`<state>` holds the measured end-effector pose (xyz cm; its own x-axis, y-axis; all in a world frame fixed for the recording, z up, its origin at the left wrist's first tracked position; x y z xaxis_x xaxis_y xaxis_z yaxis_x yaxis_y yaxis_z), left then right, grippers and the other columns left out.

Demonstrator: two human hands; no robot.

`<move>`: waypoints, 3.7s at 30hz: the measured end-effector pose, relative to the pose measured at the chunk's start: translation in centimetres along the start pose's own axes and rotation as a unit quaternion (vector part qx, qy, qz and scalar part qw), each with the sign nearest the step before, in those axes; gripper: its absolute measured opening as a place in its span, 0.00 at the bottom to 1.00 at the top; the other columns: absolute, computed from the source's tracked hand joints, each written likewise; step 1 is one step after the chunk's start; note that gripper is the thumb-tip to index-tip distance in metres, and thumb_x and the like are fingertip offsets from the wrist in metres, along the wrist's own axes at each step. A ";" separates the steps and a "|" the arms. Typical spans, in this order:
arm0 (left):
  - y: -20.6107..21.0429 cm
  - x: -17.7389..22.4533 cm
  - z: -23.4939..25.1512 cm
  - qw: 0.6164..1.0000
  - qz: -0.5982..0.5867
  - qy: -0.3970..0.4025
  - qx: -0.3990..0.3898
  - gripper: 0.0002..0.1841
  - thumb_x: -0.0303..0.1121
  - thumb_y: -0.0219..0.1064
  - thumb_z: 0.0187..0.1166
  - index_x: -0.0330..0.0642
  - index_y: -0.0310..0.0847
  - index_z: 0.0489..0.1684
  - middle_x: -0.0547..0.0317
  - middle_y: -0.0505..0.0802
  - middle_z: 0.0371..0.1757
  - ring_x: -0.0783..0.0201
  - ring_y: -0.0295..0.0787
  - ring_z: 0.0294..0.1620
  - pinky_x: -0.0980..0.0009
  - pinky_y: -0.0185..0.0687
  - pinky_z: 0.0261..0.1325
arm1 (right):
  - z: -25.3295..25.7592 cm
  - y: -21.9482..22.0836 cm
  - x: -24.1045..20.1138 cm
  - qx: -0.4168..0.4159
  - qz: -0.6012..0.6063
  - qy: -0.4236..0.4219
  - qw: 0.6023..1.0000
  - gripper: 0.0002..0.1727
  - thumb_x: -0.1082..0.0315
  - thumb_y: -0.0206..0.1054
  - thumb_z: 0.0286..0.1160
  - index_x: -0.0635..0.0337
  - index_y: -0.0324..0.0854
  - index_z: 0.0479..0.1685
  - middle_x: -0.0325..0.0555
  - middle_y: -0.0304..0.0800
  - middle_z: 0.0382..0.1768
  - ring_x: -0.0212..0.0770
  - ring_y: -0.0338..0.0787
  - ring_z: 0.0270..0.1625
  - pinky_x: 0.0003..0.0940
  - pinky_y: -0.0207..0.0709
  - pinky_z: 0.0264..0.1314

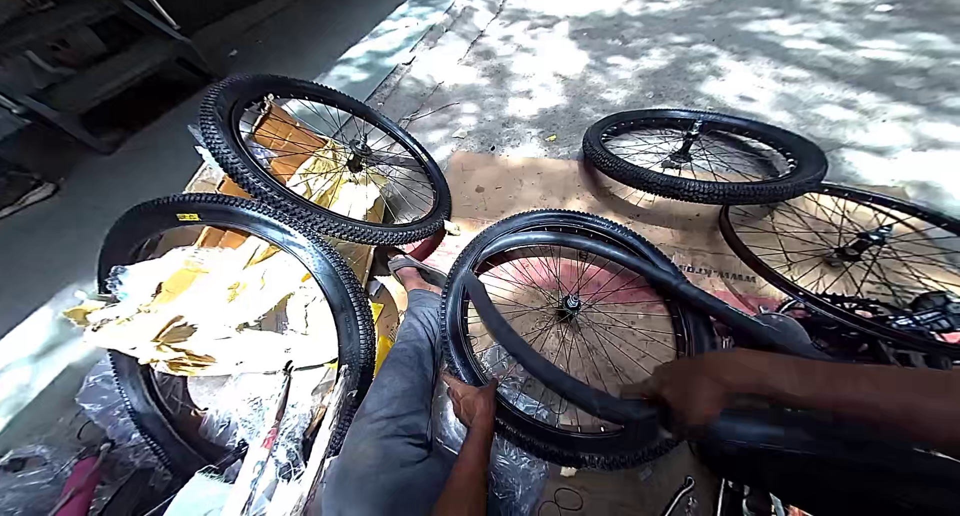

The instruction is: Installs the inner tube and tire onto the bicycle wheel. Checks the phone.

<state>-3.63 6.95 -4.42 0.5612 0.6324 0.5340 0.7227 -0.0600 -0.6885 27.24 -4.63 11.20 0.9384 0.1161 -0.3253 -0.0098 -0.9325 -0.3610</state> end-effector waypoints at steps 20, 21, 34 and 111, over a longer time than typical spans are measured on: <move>-2.1 4.1 -3.4 0.978 -0.208 0.017 -0.027 0.64 0.25 0.85 0.50 0.47 0.38 0.94 0.25 0.73 0.77 0.32 0.74 0.74 0.37 0.77 0.68 | 13.6 3.3 2.4 0.344 -0.062 0.008 0.937 0.47 0.76 0.70 0.67 0.29 0.63 0.90 0.60 0.68 0.83 0.69 0.73 0.78 0.67 0.74 0.66; -1.8 4.1 -3.0 0.978 -0.206 0.011 -0.026 0.65 0.25 0.85 0.51 0.48 0.38 0.94 0.25 0.73 0.76 0.32 0.74 0.74 0.37 0.77 0.68 | 13.2 3.8 2.2 0.285 -0.030 -0.014 0.958 0.56 0.77 0.75 0.60 0.33 0.54 0.95 0.61 0.61 0.87 0.71 0.69 0.81 0.71 0.72 0.69; -1.5 3.9 -2.8 0.989 -0.147 -0.012 -0.023 0.65 0.30 0.84 0.55 0.47 0.32 0.96 0.24 0.70 0.79 0.31 0.72 0.77 0.39 0.76 0.72 | 21.0 -13.2 -6.1 0.432 0.239 -0.085 0.865 0.33 0.58 0.70 0.80 0.34 0.71 0.87 0.44 0.95 0.49 0.47 0.93 0.48 0.55 0.84 0.59; 11.4 1.6 -14.2 0.633 0.454 0.521 -0.348 0.48 0.52 0.85 0.49 0.52 0.71 0.79 0.47 0.80 0.77 0.43 0.73 0.79 0.32 0.58 0.79 | 11.4 10.9 -0.8 0.326 -0.090 -0.098 0.936 0.39 0.63 0.76 0.65 0.53 0.70 0.83 0.67 0.74 0.77 0.70 0.72 0.80 0.76 0.53 0.82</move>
<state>11.26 -3.69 -4.37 0.5717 -0.7386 0.3572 -0.2900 -0.5892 -0.7541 22.45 -10.93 -2.47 0.8647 0.3716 -0.3379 -0.1251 -0.4922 -0.8614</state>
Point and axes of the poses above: each hand's wrist, its own z-axis towards the middle knuckle, its own y-axis out of the palm, x = y × z, the point moved 9 cm from there along z, towards the middle knuckle
